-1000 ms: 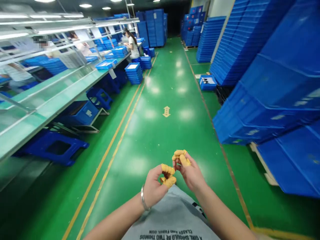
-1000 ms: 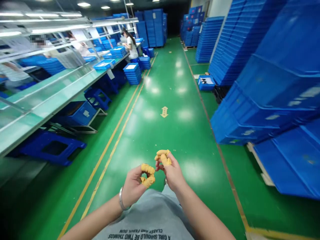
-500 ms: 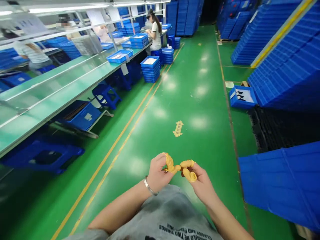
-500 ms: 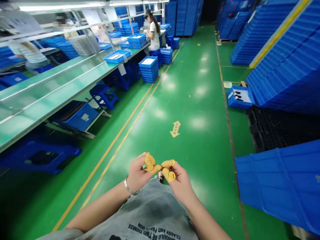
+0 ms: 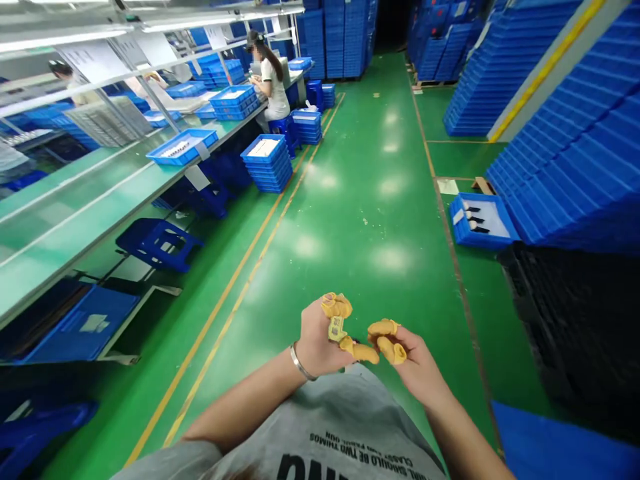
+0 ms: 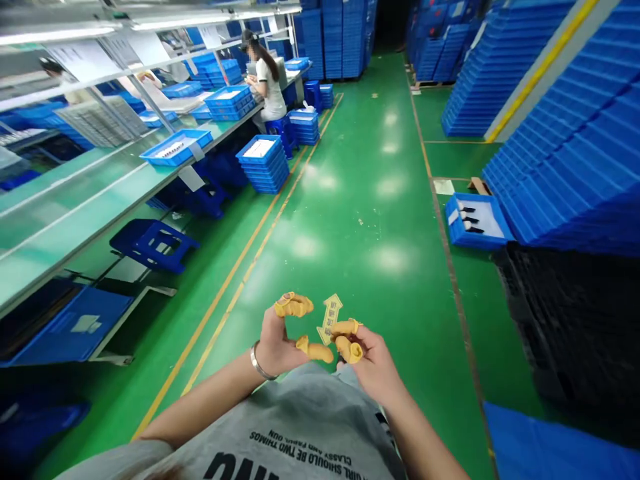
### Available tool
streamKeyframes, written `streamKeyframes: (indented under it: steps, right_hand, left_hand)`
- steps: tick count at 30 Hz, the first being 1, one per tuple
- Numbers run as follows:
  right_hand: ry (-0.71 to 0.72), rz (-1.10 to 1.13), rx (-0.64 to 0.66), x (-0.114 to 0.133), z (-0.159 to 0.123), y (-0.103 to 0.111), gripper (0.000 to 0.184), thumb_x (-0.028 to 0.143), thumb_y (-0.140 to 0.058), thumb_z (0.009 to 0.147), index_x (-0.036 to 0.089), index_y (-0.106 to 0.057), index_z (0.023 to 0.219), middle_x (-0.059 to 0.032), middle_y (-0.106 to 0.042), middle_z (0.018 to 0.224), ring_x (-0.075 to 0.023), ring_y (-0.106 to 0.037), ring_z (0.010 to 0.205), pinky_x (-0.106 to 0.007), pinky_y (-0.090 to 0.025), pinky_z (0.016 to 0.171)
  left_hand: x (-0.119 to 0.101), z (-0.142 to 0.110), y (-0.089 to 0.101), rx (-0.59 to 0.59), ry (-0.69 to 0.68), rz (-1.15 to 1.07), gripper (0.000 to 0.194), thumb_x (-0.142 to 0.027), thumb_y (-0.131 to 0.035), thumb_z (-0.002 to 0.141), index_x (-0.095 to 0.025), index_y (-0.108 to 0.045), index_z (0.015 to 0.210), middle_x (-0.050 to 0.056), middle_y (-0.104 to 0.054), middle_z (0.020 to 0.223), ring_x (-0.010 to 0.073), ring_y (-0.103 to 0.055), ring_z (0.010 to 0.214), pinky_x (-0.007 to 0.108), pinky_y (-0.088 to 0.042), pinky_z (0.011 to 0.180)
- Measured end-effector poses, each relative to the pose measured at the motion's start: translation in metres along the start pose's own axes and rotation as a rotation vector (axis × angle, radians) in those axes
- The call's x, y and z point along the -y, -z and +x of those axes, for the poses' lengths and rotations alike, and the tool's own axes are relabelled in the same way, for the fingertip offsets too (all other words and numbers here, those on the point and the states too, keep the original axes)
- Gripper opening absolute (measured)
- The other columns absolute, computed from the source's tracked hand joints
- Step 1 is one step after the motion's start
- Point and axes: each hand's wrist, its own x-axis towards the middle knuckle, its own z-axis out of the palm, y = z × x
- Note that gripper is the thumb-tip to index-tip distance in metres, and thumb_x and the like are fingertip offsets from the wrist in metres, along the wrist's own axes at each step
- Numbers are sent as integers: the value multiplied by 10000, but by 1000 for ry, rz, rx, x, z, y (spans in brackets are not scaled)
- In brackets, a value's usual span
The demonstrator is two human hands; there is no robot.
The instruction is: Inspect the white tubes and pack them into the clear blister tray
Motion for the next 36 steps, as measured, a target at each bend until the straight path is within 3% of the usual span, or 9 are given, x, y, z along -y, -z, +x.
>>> streamKeyframes:
  steps: [4,7,11,16,19,22,27,32,36]
  right_hand:
    - [29,-114,363,41,179,72,133,344,-678,932,244,-761,963,-17,-719,873,-184,-642,737,-279,-522,654]
    - [176,-361,475,40,309,111,113,174,-663,888,211,-712,793,2,-678,771,-169,-594,669,-274,-491,606]
    - [367,-547,278,14,471,166,192,72,-585,857,188,-695,751,-47,-634,785,-215,-572,729,-322,-478,616]
    - [694,-673,-62,21,642,245,237,89,-518,963,183,-728,907,-83,-614,839,-253,-518,822,-403,-449,722]
    - [847,-693,-118,34,734,296,262,169,-454,1041,177,-707,971,-71,-629,843,-237,-520,804,-397,-452,737]
    - [903,-729,-183,26,834,359,273,180,-436,1067,167,-701,1004,-63,-644,843,-226,-537,785,-385,-458,731]
    - [903,-676,-226,3,1032,473,261,279,-459,1083,173,-692,1030,-86,-661,886,-244,-581,823,-392,-498,715]
    - [877,-500,-113,24,1233,563,138,254,-575,1033,199,-626,1148,-53,-642,831,-209,-609,689,-323,-526,564]
    - [845,-457,-33,21,1394,621,308,96,-624,930,218,-624,1213,-63,-679,889,-233,-655,753,-353,-563,652]
  left_hand:
    - [102,97,-68,136,27,167,672,-617,-743,745,-181,-514,1202,120,-709,968,241,-699,817,351,-560,708]
    - [199,156,-120,173,-38,365,554,-514,-615,854,-173,-505,1277,154,-708,1069,280,-692,918,386,-552,755]
    - [338,248,-198,156,-71,456,506,-395,-529,891,-169,-491,1343,157,-696,1102,293,-668,977,404,-541,788]
    - [486,397,-296,300,140,274,549,-454,-636,823,-168,-521,1279,135,-706,982,292,-678,851,418,-547,708]
    - [563,479,-361,308,315,31,634,-470,-713,802,-197,-472,1320,85,-714,982,220,-688,817,342,-553,686]
    - [639,544,-439,242,511,-287,722,-485,-786,771,-210,-450,1348,48,-709,936,171,-684,805,279,-544,678]
    - [774,656,-560,147,409,-292,611,-530,-750,818,-205,-518,1280,32,-699,876,146,-677,757,265,-536,679]
    - [905,798,-626,-20,201,66,513,-521,-711,860,-201,-549,1226,35,-712,884,159,-693,775,294,-567,715]
    - [1019,888,-664,-105,136,227,374,-454,-735,857,-196,-597,1090,31,-710,831,165,-685,744,302,-560,699]
